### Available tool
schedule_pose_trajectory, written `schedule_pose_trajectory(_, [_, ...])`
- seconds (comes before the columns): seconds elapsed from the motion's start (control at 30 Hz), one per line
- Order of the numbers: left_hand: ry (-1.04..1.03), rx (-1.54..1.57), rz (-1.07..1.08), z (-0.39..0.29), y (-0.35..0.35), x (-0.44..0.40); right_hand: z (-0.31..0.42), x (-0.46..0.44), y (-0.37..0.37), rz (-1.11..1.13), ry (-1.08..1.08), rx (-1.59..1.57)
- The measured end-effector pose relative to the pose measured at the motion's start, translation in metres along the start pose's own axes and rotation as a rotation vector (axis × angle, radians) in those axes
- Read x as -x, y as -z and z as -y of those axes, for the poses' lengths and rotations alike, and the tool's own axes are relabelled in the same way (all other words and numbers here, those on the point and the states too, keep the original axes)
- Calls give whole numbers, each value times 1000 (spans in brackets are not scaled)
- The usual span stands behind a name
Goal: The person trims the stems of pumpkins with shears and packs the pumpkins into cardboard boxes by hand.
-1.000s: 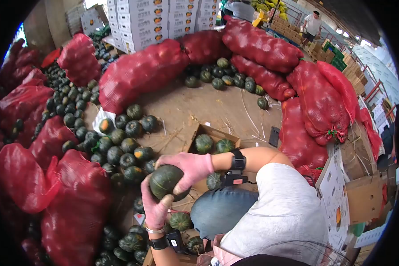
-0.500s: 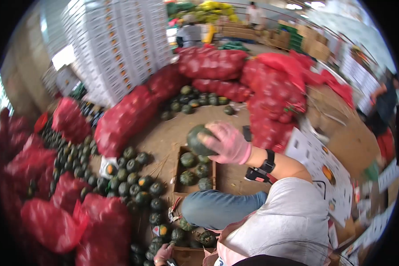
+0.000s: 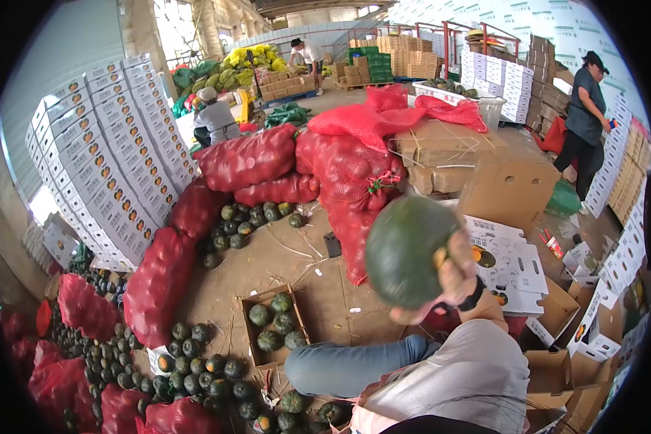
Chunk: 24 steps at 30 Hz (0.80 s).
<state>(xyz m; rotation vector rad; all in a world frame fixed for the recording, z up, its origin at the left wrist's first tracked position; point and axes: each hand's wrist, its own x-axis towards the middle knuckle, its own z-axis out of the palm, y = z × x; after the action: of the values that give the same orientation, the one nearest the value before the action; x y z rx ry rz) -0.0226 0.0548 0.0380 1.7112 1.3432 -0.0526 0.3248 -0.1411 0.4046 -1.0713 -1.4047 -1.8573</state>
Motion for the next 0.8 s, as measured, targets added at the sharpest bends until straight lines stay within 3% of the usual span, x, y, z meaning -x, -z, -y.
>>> schedule_pose_trajectory(0.1, [-44, -15, 11, -18, -4, 4, -86, -9, 19, 161, -56, 307])
schedule_pose_trajectory(0.17, [-52, -20, 15, -24, -8, 5, -182, -45, -13, 42, -23, 495])
schedule_pose_trajectory(0.23, [-51, -28, 20, -25, -10, 5, -271, -70, -39, 386, -236, 947])
schedule_pose_trajectory(0.27, [-50, -30, 22, -24, -10, 5, -284, -83, -50, 626, -560, 1109])
schedule_pose_trajectory(0.3, [-46, -32, 22, -24, -11, 6, -293, -88, -54, 574, -608, 1021])
schedule_pose_trajectory(0.37, [-36, -36, 21, -19, -11, 8, -244, -107, -60, 558, -634, 865])
schedule_pose_trajectory(0.4, [-34, -42, 15, -15, -10, 8, -221, -96, -64, 526, -515, 791])
schedule_pose_trajectory(0.43, [-31, -43, 12, -12, -8, 8, -195, -88, -70, 613, -556, 671])
schedule_pose_trajectory(0.47, [-25, -44, 5, -8, -7, 9, -182, -60, -82, 470, -344, 614])
schedule_pose_trajectory(0.5, [-16, -44, -1, -3, -6, 10, -156, -50, -89, 419, -274, 532])
schedule_pose_trajectory(0.7, [80, -31, -45, 39, 2, 18, -48, -28, -154, 490, -273, 0])
schedule_pose_trajectory(0.8, [156, -31, -75, 72, 5, 20, 10, -21, -197, 461, -160, -246])
